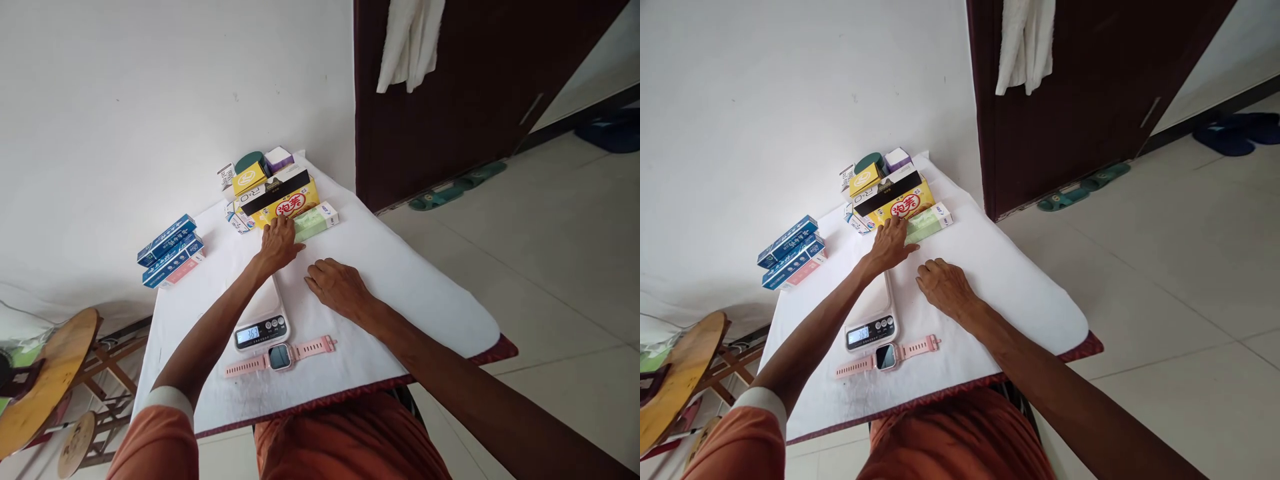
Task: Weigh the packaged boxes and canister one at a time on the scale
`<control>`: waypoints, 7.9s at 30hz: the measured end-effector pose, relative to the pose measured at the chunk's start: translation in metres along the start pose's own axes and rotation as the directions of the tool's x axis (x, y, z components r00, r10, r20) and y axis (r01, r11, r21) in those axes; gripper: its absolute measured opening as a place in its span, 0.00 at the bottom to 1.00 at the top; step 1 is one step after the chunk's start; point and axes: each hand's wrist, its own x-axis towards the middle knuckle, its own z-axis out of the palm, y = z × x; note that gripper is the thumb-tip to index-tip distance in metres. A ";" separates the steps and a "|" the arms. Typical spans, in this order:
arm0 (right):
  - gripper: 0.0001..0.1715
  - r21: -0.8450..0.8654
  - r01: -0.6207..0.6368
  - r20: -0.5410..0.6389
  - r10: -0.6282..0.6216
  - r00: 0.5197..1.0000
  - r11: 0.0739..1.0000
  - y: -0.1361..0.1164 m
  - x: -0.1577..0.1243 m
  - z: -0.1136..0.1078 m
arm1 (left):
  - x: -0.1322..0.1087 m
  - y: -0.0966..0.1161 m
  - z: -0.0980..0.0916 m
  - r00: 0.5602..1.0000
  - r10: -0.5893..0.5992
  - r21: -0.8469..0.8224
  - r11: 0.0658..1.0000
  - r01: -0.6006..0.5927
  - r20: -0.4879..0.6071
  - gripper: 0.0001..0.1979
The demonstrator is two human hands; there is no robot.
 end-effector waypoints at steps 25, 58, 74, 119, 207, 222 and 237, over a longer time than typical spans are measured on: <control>0.17 -0.010 -0.026 0.021 0.026 0.999 1.000 0.001 -0.002 0.004 | -0.091 -0.019 -0.098 0.993 0.033 -0.256 0.965 -0.063 -0.116 0.21; 0.22 0.095 0.112 -0.211 -0.090 0.973 0.989 0.014 -0.009 0.019 | -0.184 -0.244 -0.077 0.745 -0.654 -0.015 0.752 0.658 -0.129 0.22; 0.20 0.007 0.078 -0.183 -0.076 0.980 0.997 0.011 -0.007 0.022 | -0.125 -0.180 -0.053 0.888 -0.409 -0.034 0.911 0.412 -0.208 0.23; 0.19 -0.015 0.026 -0.049 -0.026 0.998 1.000 0.004 -0.003 0.008 | -0.066 -0.052 -0.078 0.961 -0.082 -0.227 0.974 0.021 -0.263 0.33; 0.18 0.011 0.031 -0.068 -0.030 0.997 0.999 0.003 -0.003 0.009 | -0.092 -0.053 -0.109 0.973 -0.129 -0.519 0.855 0.011 -0.191 0.22; 0.18 0.000 0.020 -0.085 -0.020 0.996 1.000 0.005 -0.005 0.013 | -0.193 -0.071 -0.088 0.986 -0.141 -0.376 0.921 0.098 -0.089 0.26; 0.21 0.050 0.109 -0.195 -0.097 0.976 0.993 0.014 -0.007 0.025 | -0.249 -0.126 -0.104 0.826 -0.430 -0.265 0.898 0.351 -0.364 0.21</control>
